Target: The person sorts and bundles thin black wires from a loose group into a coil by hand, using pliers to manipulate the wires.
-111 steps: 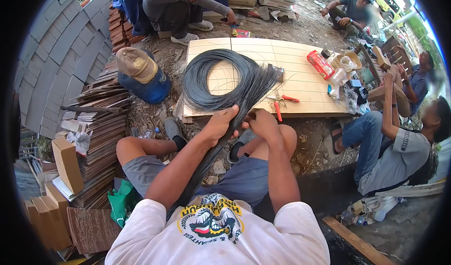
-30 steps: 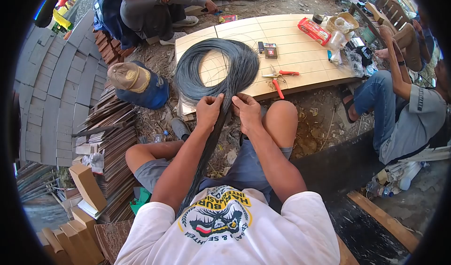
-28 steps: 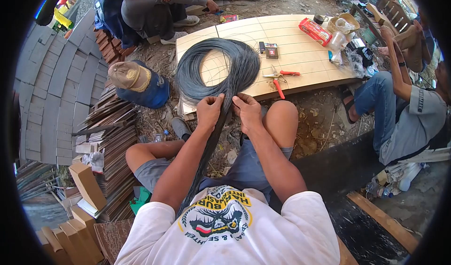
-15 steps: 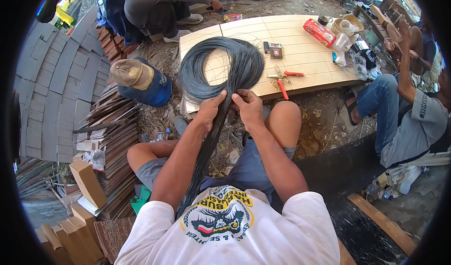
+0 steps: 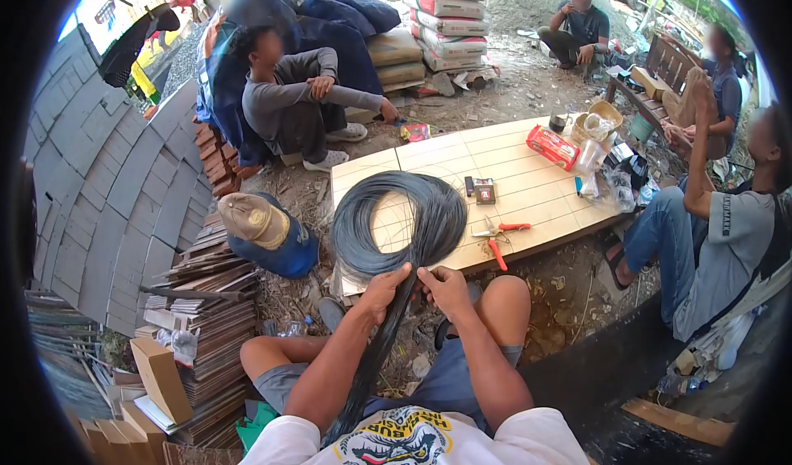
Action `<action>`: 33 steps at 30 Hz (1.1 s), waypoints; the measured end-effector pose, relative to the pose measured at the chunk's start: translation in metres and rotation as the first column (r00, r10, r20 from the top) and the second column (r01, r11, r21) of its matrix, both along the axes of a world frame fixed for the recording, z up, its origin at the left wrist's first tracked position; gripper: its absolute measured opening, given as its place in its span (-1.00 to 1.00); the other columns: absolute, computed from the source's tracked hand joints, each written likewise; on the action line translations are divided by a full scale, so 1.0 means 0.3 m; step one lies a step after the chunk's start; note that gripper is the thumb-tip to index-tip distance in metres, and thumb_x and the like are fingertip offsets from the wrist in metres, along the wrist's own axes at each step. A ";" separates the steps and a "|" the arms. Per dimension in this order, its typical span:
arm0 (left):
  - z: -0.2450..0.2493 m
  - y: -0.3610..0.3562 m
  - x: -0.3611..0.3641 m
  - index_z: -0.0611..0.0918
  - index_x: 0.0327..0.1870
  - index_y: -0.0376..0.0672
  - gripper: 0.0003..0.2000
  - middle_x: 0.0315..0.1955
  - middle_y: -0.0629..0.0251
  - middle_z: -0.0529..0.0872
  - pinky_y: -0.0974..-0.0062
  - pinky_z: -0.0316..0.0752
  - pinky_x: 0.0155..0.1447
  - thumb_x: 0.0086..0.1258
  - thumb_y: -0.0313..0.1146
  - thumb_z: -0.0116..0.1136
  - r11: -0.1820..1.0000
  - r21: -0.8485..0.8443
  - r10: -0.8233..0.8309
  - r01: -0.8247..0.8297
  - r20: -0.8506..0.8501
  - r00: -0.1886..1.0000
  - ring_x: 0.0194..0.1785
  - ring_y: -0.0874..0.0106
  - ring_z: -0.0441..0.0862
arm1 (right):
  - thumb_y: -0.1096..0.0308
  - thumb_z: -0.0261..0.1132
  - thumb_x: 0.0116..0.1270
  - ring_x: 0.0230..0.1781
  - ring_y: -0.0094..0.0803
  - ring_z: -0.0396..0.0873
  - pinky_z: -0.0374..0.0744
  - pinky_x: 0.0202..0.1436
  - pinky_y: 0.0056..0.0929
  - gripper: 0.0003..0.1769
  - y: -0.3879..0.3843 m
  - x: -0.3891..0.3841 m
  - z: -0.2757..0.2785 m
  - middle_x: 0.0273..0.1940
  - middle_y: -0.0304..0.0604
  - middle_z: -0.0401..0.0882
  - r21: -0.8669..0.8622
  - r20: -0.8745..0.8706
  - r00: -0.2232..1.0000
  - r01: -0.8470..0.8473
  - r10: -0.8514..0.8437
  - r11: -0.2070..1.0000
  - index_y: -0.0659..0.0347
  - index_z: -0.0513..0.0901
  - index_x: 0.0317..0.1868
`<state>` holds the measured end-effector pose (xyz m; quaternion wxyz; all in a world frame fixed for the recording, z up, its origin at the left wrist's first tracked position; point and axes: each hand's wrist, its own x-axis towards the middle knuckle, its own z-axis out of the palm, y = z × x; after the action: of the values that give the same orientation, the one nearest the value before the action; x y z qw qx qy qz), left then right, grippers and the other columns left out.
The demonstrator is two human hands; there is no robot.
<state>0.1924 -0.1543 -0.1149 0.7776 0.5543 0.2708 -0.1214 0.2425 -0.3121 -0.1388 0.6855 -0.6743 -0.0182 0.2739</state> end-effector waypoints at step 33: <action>-0.105 0.000 -0.031 0.62 -0.23 -0.24 -0.80 -0.50 0.41 0.62 0.60 0.38 -0.47 0.49 -0.26 0.19 0.900 0.434 -0.146 0.036 0.223 0.964 -0.51 0.64 0.50 | 0.35 0.17 0.42 -0.28 0.00 0.68 0.59 -0.18 -0.19 -0.80 0.046 -0.069 -0.039 -0.29 0.11 0.67 -0.266 0.758 0.648 0.200 0.076 0.943 0.31 0.63 -0.15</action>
<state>0.1832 -0.1542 -0.1464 0.6590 0.7335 0.1643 -0.0252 0.2217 -0.2983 -0.1506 0.5025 -0.8302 -0.2344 -0.0581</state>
